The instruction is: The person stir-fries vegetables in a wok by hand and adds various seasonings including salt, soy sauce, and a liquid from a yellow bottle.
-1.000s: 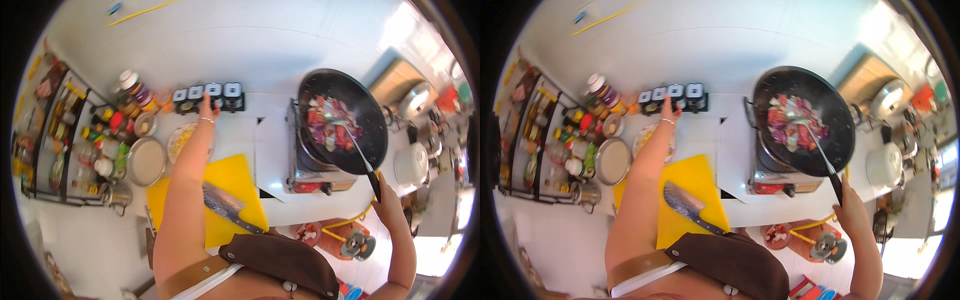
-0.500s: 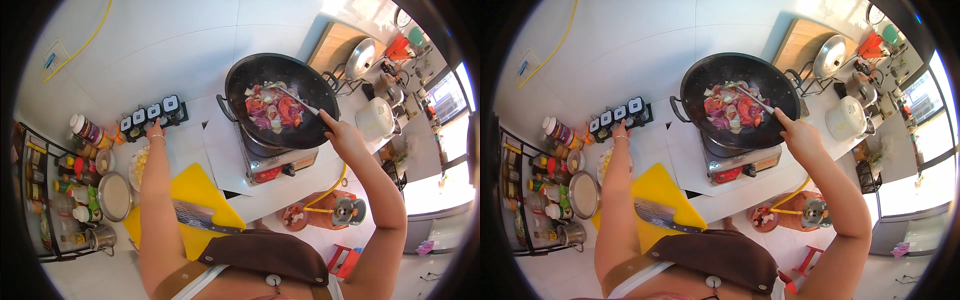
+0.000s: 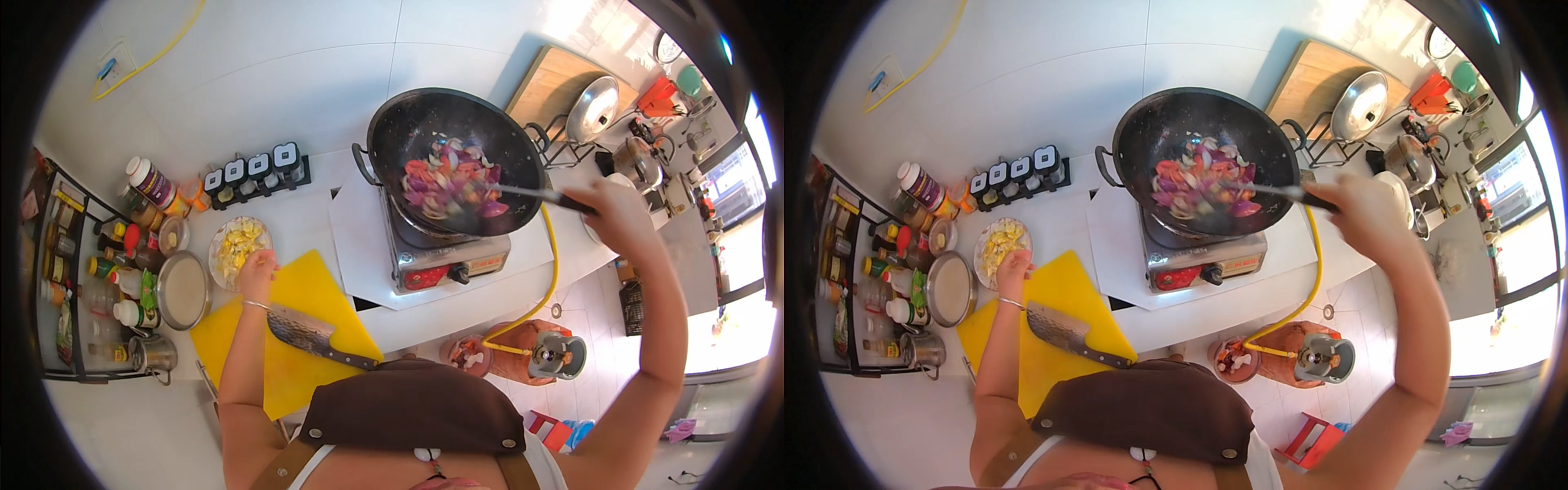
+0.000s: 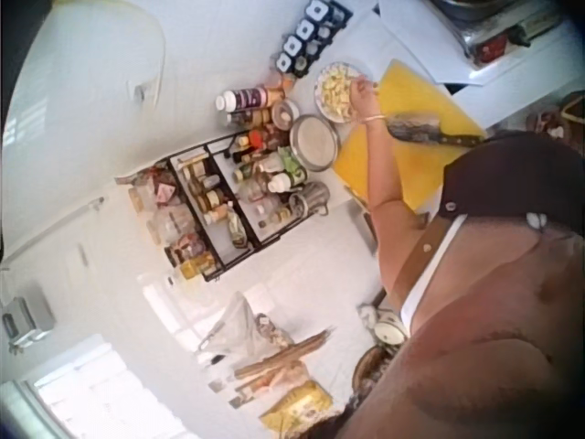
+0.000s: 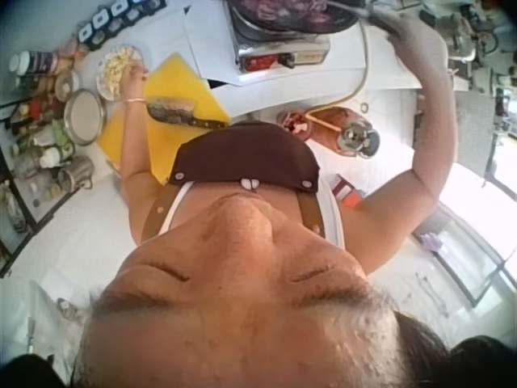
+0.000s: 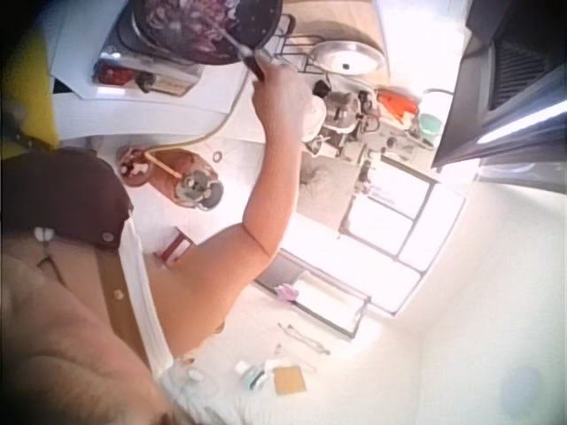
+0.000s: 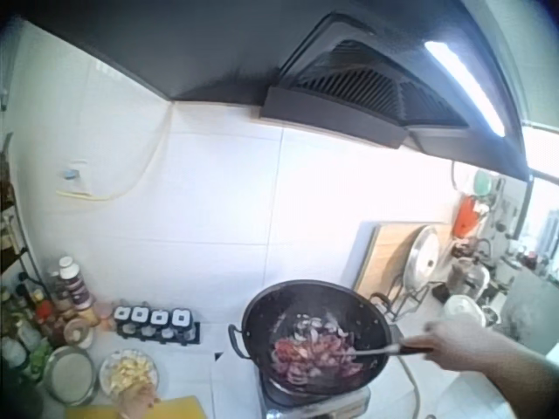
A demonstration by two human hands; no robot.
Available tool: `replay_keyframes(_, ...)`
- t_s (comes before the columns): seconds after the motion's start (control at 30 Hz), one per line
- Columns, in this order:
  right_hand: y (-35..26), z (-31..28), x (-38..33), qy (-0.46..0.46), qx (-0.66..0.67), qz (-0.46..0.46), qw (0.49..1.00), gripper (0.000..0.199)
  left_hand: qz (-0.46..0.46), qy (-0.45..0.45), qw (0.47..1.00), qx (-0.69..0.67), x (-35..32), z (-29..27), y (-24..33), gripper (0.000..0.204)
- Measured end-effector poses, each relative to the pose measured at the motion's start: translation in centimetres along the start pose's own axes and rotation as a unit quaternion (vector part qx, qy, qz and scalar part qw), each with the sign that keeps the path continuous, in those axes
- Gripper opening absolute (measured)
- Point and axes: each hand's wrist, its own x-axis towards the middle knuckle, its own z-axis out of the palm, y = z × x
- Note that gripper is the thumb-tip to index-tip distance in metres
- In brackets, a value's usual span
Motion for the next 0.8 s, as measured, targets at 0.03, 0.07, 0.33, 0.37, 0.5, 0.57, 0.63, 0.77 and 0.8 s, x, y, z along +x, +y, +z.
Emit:
replay_keyframes(0.03,-0.9,1.1,2.3,0.008,-0.011,-0.011,1.0,0.036,-0.016,0.004,1.0,0.004,-1.1,-0.1,-0.2,0.015)
replay_keyframes(0.07,-0.9,2.9,3.8,0.027,-0.01,0.014,0.999,0.034,-0.031,-0.003,0.999,0.004,-1.6,0.3,-0.5,0.015)
replay_keyframes(0.33,8.2,0.5,12.3,-0.152,0.181,0.201,0.951,0.022,-0.07,0.056,0.996,-0.017,-10.8,-3.6,-1.5,0.015)
replay_keyframes(0.37,9.5,1.1,13.4,-0.186,0.238,0.241,0.922,0.022,-0.08,0.062,0.995,-0.008,-11.5,-3.9,-1.7,0.013)
replay_keyframes(0.5,8.1,4.0,15.9,-0.237,0.374,0.183,0.878,0.022,-0.108,0.093,0.99,-0.003,-14.2,-4.5,-3.2,0.014)
replay_keyframes(0.57,6.5,4.0,15.0,-0.167,0.303,0.058,0.936,0.027,-0.103,0.099,0.99,0.012,-15.2,-4.4,-2.9,0.015)
replay_keyframes(0.63,5.4,3.0,12.7,-0.047,0.184,-0.07,0.979,0.032,-0.108,0.111,0.988,0.017,-16.0,-4.6,-2.9,0.015)
replay_keyframes(0.77,3.2,-4.3,4.5,-0.02,-0.026,-0.054,0.998,0.039,-0.139,0.154,0.978,-0.004,-17.3,-6.0,-3.9,0.014)
replay_keyframes(0.8,3.0,-5.7,2.8,0.003,-0.024,-0.052,0.998,0.04,-0.152,0.171,0.974,-0.014,-17.7,-6.3,-4.3,0.014)
